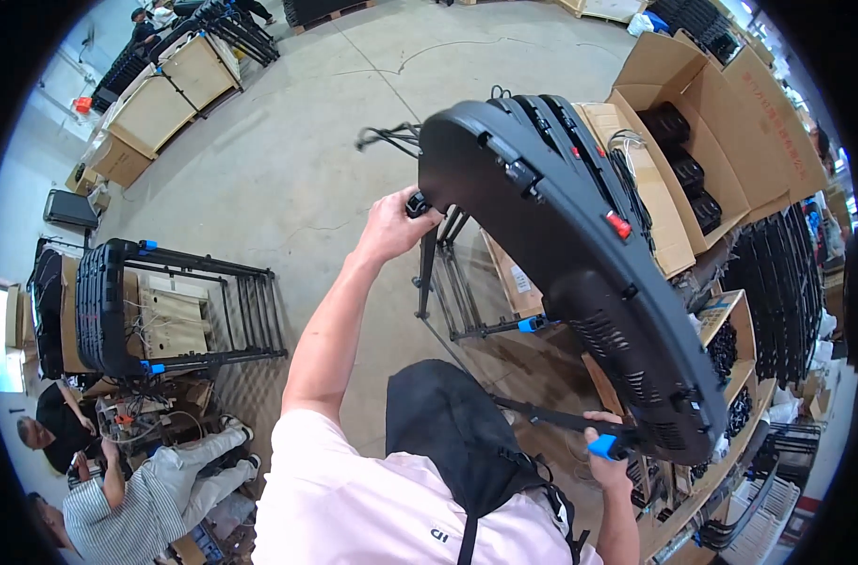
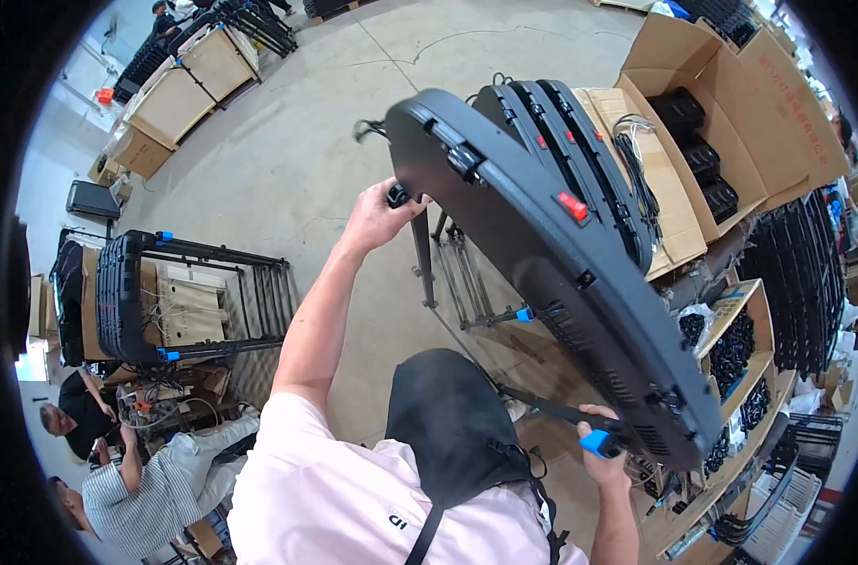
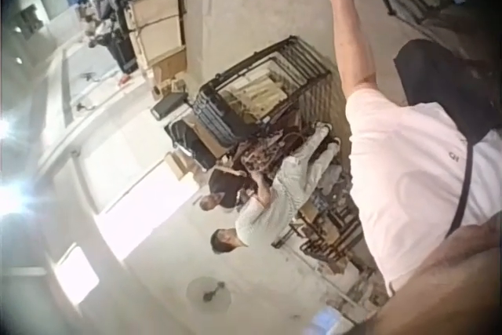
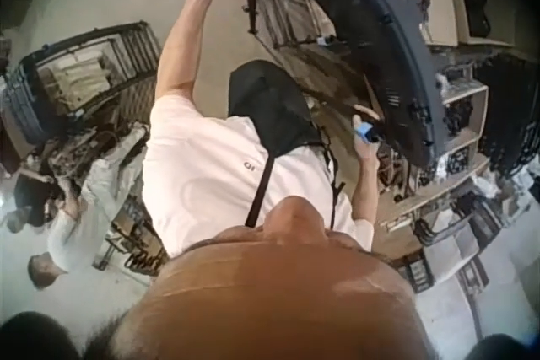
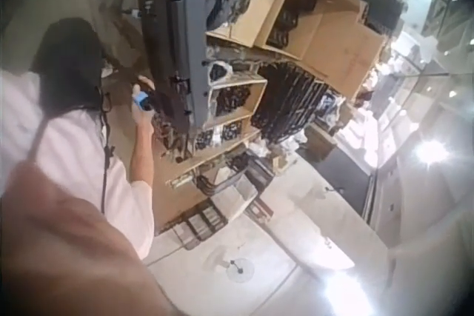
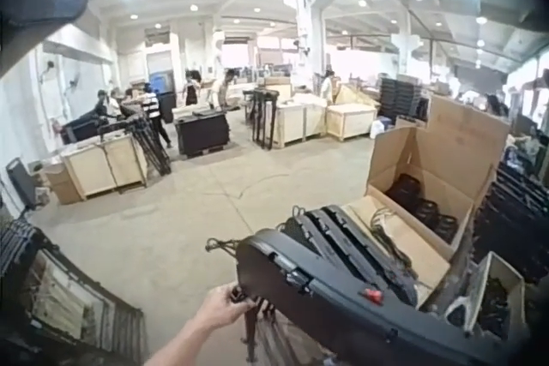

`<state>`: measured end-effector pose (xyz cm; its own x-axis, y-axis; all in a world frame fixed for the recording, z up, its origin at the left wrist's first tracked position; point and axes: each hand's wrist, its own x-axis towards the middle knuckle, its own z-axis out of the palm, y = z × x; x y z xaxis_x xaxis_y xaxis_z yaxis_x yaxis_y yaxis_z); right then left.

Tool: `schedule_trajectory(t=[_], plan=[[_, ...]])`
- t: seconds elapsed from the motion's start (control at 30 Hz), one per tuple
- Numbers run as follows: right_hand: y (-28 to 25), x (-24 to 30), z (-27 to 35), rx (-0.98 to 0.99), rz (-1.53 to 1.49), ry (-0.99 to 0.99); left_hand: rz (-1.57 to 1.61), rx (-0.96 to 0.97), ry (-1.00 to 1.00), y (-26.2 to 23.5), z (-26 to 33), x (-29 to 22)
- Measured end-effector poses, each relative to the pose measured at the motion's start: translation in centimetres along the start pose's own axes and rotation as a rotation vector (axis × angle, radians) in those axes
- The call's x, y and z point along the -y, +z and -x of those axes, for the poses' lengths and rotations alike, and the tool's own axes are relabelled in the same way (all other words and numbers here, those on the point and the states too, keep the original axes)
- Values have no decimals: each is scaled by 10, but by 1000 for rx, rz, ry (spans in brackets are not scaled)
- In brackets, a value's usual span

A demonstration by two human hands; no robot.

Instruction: Assemble a plastic housing component using an electric screwdriver and screws.

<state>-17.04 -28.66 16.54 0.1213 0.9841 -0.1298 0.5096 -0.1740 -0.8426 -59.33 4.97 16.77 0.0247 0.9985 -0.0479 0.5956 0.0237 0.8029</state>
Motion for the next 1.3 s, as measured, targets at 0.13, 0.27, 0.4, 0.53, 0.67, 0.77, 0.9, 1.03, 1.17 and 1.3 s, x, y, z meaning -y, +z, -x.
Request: schedule_trajectory(t=[0.13,0.27,0.4,0.53,0.67,0.77,0.9,1.03,1.17,1.3], plan=[[53,-25,-17,71,65,-67,41,98,-68,0,-27,31],[113,-64,-32,39,102,-156,67,130,-112,15,-64,68],[173,-128,-44,37,107,-182,99,235,-134,45,-115,94],[232,-169,-64,-31,52,-168,104,200,-66,68,-171,136],[251,-132,-91,135,275,76,139,116,-50,61,-203,177],[228,-125,-112,80,320,-15,163,97,-20,98,-221,151],[215,-74,-138,17,368,-153,41,-78,-23,106,-219,153],[182,-76,-143,199,562,252,169,-385,-90,157,-173,152],[166,-83,-105,292,491,327,519,-59,-488,205,-66,212],[138,-140,-44,320,468,517,1162,184,-774,275,30,155]])
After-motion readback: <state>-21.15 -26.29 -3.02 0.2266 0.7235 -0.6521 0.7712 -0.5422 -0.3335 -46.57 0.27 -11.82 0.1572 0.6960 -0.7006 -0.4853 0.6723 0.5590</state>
